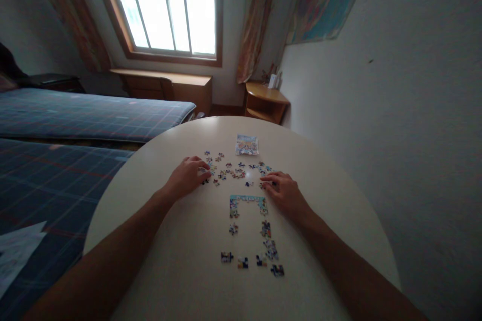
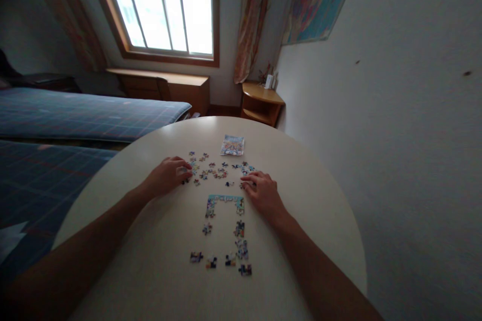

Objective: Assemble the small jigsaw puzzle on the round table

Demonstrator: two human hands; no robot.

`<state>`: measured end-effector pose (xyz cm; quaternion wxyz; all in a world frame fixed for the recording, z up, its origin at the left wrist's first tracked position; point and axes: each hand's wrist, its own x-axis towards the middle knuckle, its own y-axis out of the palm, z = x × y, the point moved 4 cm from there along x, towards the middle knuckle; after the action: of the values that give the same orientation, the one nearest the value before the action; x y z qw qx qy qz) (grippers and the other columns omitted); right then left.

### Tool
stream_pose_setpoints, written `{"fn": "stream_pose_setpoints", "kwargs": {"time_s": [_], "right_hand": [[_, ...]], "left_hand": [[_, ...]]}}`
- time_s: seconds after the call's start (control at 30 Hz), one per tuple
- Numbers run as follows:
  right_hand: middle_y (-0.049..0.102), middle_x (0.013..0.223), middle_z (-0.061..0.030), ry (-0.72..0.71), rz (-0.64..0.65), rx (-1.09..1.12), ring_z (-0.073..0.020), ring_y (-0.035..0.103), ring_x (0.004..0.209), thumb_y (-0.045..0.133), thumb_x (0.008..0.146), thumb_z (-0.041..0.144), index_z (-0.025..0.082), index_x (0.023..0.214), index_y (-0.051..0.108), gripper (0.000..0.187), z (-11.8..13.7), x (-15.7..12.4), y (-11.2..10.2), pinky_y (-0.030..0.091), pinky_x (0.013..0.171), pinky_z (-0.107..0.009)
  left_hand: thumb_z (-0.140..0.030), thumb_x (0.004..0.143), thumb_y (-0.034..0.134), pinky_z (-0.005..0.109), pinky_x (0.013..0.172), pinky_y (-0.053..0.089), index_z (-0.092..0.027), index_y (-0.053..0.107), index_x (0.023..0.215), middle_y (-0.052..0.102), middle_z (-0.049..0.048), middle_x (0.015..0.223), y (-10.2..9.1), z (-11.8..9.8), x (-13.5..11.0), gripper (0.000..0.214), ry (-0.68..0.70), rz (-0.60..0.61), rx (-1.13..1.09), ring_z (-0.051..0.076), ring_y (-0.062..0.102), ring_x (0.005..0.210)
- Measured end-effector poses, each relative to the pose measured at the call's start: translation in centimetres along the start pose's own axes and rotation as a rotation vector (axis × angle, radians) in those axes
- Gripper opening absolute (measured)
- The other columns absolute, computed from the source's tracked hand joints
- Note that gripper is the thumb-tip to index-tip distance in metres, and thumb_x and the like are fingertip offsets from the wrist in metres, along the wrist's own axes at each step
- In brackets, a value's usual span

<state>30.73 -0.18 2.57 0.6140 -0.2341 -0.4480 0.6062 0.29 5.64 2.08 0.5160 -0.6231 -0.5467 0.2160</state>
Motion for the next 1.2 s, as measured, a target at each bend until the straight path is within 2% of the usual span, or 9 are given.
{"fn": "stream_pose_setpoints", "kwargs": {"time_s": [0.17, 0.37, 0.57, 0.73, 0.9, 1.03, 1.2], "right_hand": [[0.068, 0.115, -0.0079, -0.017, -0.007, -0.004, -0.0248, 0.059, 0.11, 0.059, 0.088, 0.027, 0.024, 0.104, 0.075, 0.022, -0.2, 0.0, 0.2, 0.042, 0.099, -0.044], [0.066, 0.12, -0.0083, -0.03, -0.007, -0.007, -0.0245, 0.057, 0.114, 0.058, 0.088, 0.026, 0.023, 0.109, 0.073, 0.026, -0.6, 0.0, 0.4, 0.041, 0.102, -0.044], [0.062, 0.13, -0.0097, -0.031, -0.01, -0.078, -0.0248, 0.054, 0.12, 0.051, 0.09, 0.03, 0.022, 0.121, 0.067, 0.036, -1.7, 0.3, 0.1, 0.04, 0.106, -0.044], [0.053, 0.142, -0.0142, 0.04, -0.005, -0.249, -0.0276, 0.044, 0.135, 0.042, 0.094, 0.038, 0.014, 0.136, 0.055, 0.051, -5.0, 0.6, -0.3, 0.032, 0.115, -0.046], [0.038, 0.155, -0.0127, 0.209, 0.096, -0.387, -0.0287, 0.03, 0.145, 0.029, 0.097, 0.043, 0.013, 0.146, 0.044, 0.059, -8.3, 0.2, -0.3, 0.023, 0.119, -0.046], [0.033, 0.157, -0.0101, 0.235, 0.114, -0.407, -0.0294, 0.027, 0.146, 0.024, 0.099, 0.045, 0.018, 0.148, 0.042, 0.059, -8.5, -0.1, -0.2, 0.023, 0.118, -0.05], [0.031, 0.158, -0.0093, 0.259, 0.149, -0.406, -0.0293, 0.025, 0.147, 0.026, 0.099, 0.045, 0.02, 0.149, 0.041, 0.058, -8.0, -0.1, -0.3, 0.022, 0.118, -0.05]], "left_hand": [[-0.042, 0.083, 0.063, 0.039, 0.091, 0.048, -0.022, 0.074, 0.091, 0.068, 0.0073, 0.099, 0.0, 0.2, 0.1, 0.024, -0.016, -0.025, -0.002, 0.027, 0.062, 0.098], [-0.036, 0.086, 0.057, 0.042, 0.104, 0.041, -0.023, 0.071, 0.107, 0.066, 0.0077, 0.118, -0.1, 0.7, 0.4, 0.029, -0.012, -0.089, 0.009, 0.027, 0.058, 0.111], [-0.035, 0.087, 0.051, 0.04, 0.1, 0.045, -0.017, 0.068, 0.112, 0.069, 0.01, 0.113, 0.2, 1.1, 0.5, 0.035, -0.061, -0.066, 0.041, 0.028, 0.06, 0.108], [-0.03, 0.087, 0.05, 0.037, 0.095, 0.047, -0.02, 0.068, 0.109, 0.072, 0.0072, 0.105, -0.1, 1.8, 0.7, 0.031, -0.139, -0.06, 0.048, 0.026, 0.063, 0.102], [-0.025, 0.085, 0.051, 0.035, 0.09, 0.049, -0.023, 0.07, 0.107, 0.073, 0.005, 0.099, -0.3, 2.3, 0.8, 0.029, -0.204, -0.065, 0.044, 0.024, 0.065, 0.097], [-0.029, 0.087, 0.05, 0.035, 0.087, 0.05, -0.023, 0.071, 0.108, 0.073, 0.0064, 0.095, -0.3, 2.3, 0.9, 0.029, -0.226, -0.073, 0.048, 0.024, 0.066, 0.093], [-0.035, 0.086, 0.054, 0.037, 0.09, 0.048, -0.021, 0.07, 0.11, 0.073, 0.0072, 0.091, -0.2, 2.2, 1.1, 0.032, -0.18, -0.068, 0.04, 0.026, 0.065, 0.095]]}}
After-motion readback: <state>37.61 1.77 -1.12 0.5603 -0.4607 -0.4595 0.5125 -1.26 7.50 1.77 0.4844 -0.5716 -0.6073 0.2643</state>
